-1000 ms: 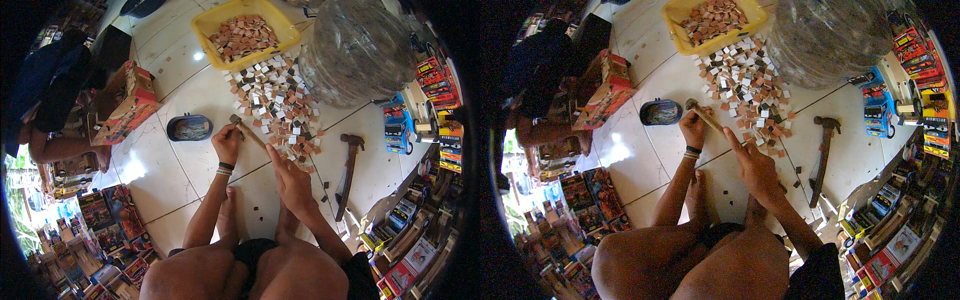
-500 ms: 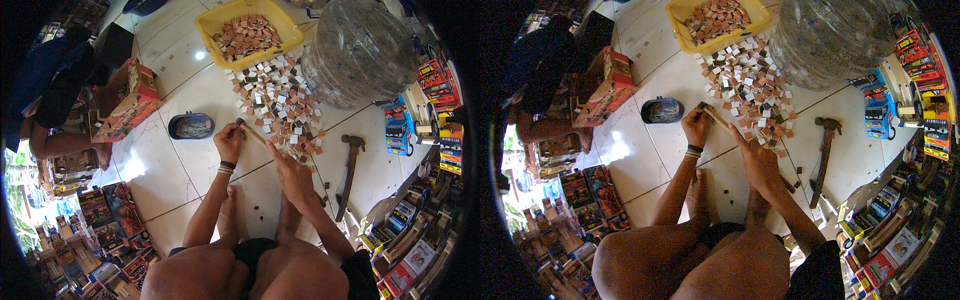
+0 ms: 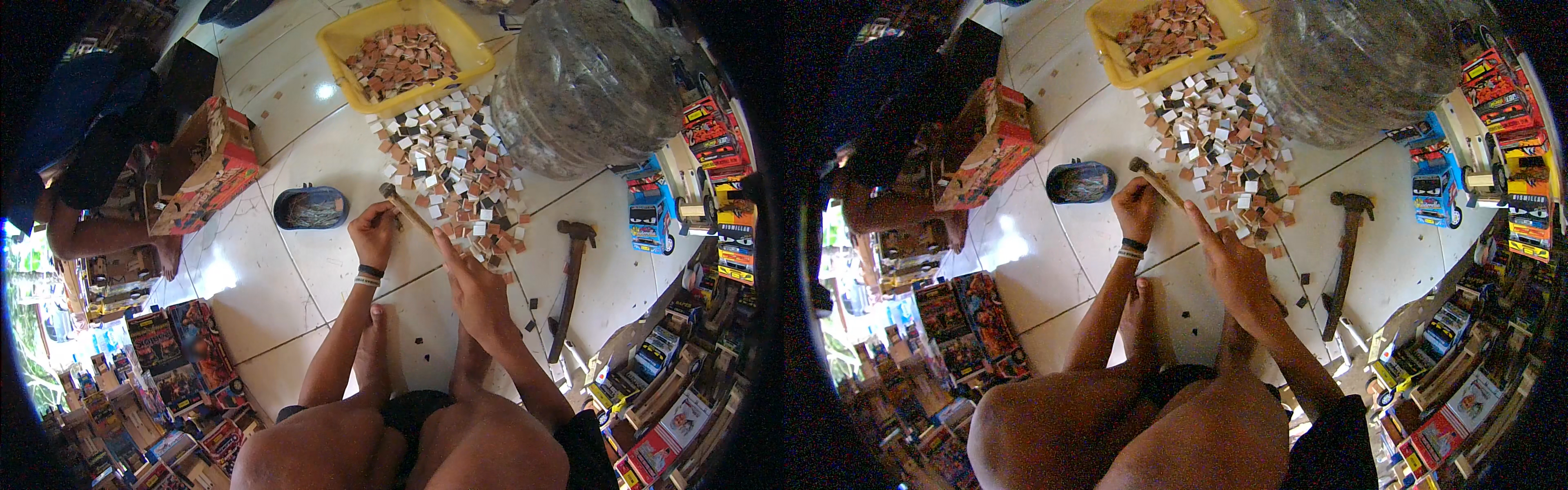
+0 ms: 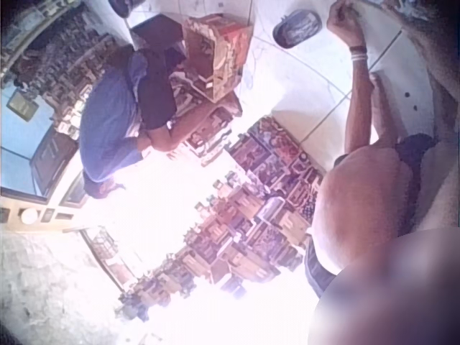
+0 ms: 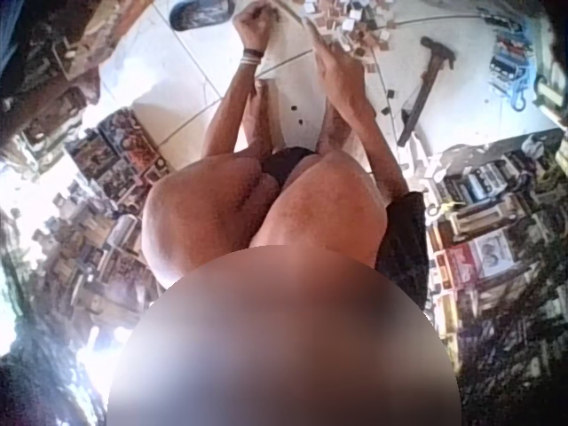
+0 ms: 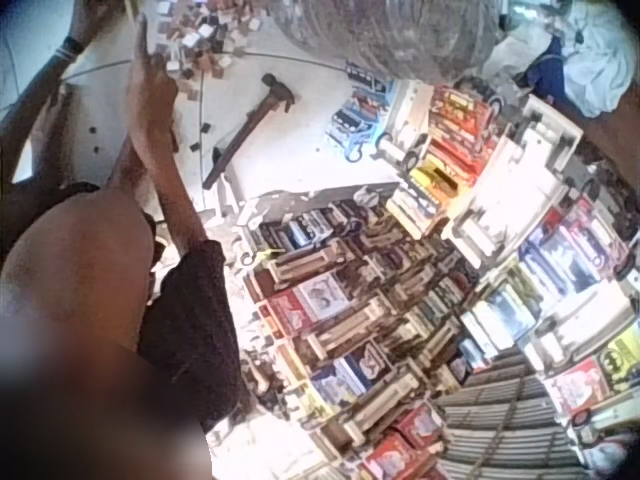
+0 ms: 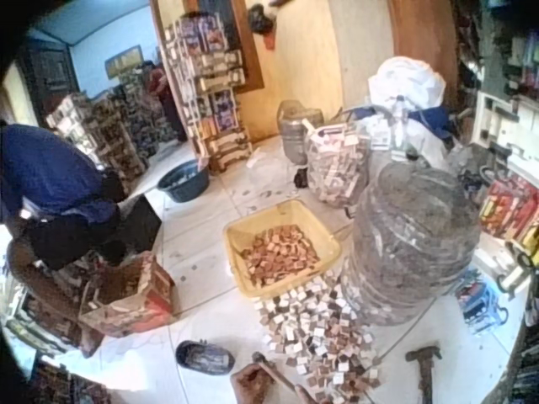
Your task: The person sits on the floor and repeatedly picks up small rectangular blocks, inserts a thin wire into each, and uses a hammer to tap the wire into place. The person works one at a time, placing finished units into a pile on the floor.
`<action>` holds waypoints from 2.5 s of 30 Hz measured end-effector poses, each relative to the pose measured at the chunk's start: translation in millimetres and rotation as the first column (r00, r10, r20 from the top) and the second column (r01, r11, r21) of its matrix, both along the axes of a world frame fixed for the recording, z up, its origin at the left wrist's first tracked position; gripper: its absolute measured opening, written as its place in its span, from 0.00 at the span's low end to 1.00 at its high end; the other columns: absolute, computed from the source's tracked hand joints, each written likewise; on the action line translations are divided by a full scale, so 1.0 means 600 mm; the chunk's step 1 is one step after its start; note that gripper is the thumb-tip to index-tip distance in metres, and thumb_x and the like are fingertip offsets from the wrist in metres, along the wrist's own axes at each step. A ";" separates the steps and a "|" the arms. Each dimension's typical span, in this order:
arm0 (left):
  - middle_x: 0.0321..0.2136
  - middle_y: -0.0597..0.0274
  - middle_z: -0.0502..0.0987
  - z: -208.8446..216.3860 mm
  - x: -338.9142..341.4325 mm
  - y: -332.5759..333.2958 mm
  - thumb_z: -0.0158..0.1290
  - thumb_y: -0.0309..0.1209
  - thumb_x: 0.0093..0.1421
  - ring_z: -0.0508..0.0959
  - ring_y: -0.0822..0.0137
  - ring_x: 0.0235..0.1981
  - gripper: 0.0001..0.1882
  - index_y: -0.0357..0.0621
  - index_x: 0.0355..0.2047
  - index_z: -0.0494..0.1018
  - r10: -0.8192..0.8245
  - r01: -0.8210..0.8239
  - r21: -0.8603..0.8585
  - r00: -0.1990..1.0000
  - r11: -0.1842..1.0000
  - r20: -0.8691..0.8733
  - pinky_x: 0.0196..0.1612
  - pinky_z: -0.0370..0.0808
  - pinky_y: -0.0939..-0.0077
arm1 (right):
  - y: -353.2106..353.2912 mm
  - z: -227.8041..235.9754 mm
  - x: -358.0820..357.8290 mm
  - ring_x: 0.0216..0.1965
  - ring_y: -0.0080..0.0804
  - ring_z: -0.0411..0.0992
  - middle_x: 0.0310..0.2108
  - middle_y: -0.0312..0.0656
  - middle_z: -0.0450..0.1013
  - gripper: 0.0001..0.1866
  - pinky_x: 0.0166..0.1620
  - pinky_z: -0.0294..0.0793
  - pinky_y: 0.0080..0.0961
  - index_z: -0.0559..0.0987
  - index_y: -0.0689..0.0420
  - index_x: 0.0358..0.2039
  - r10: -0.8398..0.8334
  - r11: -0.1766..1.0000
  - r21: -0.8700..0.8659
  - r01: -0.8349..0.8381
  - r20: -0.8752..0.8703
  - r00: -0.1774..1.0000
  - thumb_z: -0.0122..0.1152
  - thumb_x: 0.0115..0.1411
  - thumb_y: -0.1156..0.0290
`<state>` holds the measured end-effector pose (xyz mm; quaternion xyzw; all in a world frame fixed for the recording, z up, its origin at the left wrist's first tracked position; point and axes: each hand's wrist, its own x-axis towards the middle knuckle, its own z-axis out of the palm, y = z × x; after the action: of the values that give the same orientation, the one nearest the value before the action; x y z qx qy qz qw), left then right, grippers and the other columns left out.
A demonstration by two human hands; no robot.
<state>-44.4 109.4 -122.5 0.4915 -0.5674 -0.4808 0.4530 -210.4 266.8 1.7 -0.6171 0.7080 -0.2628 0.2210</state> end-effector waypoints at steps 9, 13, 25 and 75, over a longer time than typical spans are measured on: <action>0.32 0.60 0.87 0.023 -0.003 -0.003 0.60 0.16 0.62 0.83 0.75 0.35 0.05 0.32 0.38 0.83 -0.016 0.018 -0.021 0.996 1.000 0.089 0.41 0.79 0.80 | 0.007 -0.013 -0.003 0.28 0.52 0.81 0.36 0.55 0.79 0.40 0.29 0.82 0.44 0.56 0.36 0.78 -0.016 0.999 0.042 0.017 -0.020 1.000 0.57 0.69 0.73; 0.34 0.58 0.87 0.102 -0.005 -0.025 0.60 0.20 0.65 0.83 0.72 0.36 0.04 0.32 0.37 0.83 -0.023 0.072 -0.178 0.963 0.981 0.267 0.44 0.80 0.75 | 0.045 -0.005 0.000 0.28 0.56 0.80 0.36 0.55 0.79 0.38 0.32 0.80 0.50 0.57 0.37 0.77 -0.097 0.976 0.212 0.054 0.198 0.975 0.56 0.69 0.72; 0.36 0.51 0.87 0.321 -0.084 -0.299 0.64 0.30 0.65 0.88 0.62 0.39 0.15 0.35 0.49 0.81 0.097 0.021 -0.621 0.983 0.783 0.156 0.43 0.83 0.70 | 0.142 -0.003 0.023 0.51 0.53 0.72 0.52 0.56 0.74 0.25 0.54 0.71 0.45 0.75 0.52 0.64 0.082 0.951 0.306 -0.044 -0.111 0.990 0.58 0.67 0.71; 0.38 0.54 0.83 0.058 0.004 -0.028 0.57 0.20 0.69 0.86 0.62 0.41 0.06 0.28 0.43 0.78 -0.023 0.103 0.210 0.936 0.972 -0.351 0.49 0.87 0.67 | -0.182 -0.128 0.035 0.42 0.50 0.79 0.39 0.49 0.80 0.11 0.47 0.77 0.45 0.85 0.58 0.42 -0.070 0.993 -0.086 0.076 0.075 0.995 0.68 0.61 0.68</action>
<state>-42.2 92.4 -87.8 0.4290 -0.4362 -0.6352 0.4713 -189.2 157.9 -75.2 -0.5902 0.7093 -0.3238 0.2090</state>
